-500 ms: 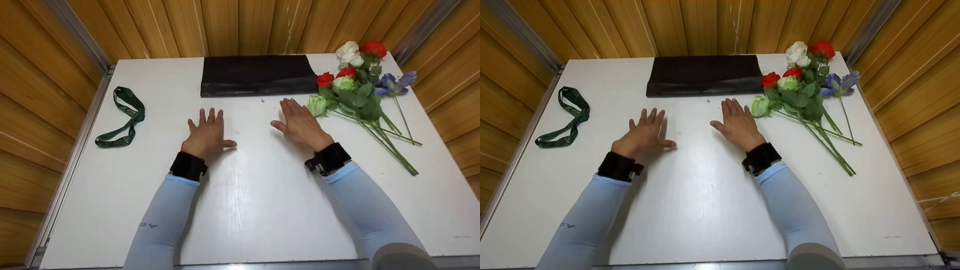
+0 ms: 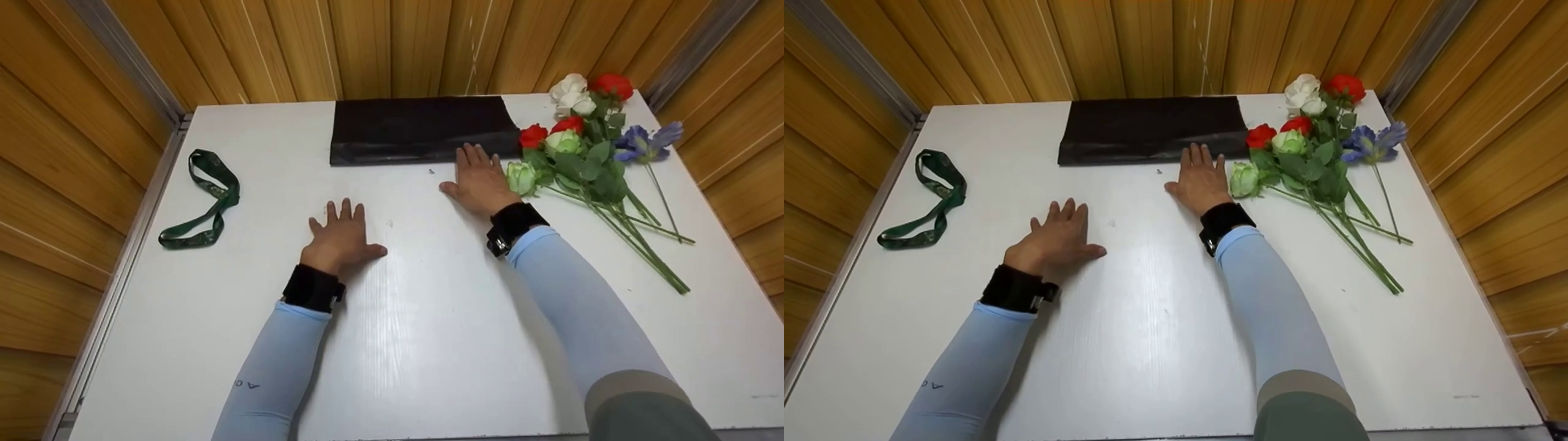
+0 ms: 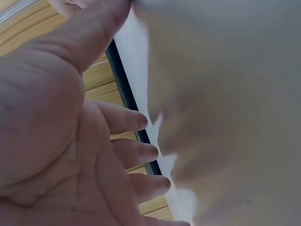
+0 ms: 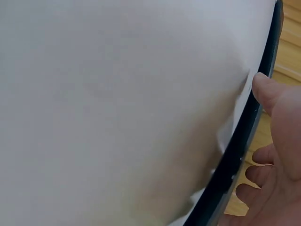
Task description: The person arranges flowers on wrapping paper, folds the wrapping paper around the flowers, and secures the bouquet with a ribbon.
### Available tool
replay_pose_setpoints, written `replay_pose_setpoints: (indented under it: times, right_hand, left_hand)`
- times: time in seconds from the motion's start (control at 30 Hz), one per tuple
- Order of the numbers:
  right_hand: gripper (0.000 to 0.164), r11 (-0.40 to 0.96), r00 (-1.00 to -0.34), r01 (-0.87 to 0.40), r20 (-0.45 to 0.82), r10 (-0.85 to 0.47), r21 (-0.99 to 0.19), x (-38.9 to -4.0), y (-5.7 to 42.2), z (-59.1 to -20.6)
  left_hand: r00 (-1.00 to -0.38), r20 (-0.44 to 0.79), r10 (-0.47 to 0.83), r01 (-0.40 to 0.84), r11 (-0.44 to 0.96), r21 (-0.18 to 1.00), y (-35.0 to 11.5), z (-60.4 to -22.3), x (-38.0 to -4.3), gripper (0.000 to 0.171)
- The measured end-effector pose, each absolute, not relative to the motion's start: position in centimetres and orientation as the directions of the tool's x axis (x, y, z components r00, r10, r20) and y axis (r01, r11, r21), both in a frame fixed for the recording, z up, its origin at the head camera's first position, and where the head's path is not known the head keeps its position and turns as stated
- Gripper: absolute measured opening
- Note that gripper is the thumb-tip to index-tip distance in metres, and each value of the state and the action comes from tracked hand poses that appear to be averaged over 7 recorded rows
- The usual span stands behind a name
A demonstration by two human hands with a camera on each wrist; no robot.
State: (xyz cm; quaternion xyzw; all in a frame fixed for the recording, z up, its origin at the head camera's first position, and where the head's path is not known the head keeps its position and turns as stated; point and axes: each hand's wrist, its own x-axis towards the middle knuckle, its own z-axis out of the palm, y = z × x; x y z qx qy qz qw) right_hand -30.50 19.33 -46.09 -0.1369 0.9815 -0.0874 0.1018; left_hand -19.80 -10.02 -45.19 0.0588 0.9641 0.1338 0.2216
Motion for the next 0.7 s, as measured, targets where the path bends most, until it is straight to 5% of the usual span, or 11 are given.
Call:
replay_pose_setpoints:
  times: [0.27, 0.7]
  right_hand:
    - [0.084, 0.96, -0.93, -0.198, -0.273, -0.247, -0.197, -30.7, 19.4, -46.7]
    - [0.078, 0.925, -0.899, -0.344, -0.229, -0.374, -0.158, -25.6, 15.0, -46.6]
  left_hand:
    - [-0.895, -0.407, 0.183, 0.064, 0.955, 0.29, -10.1, -45.5, -19.8, 0.107]
    - [-0.951, -0.259, 0.168, 0.091, 0.954, 0.287, -9.3, -45.4, -20.1, 0.106]
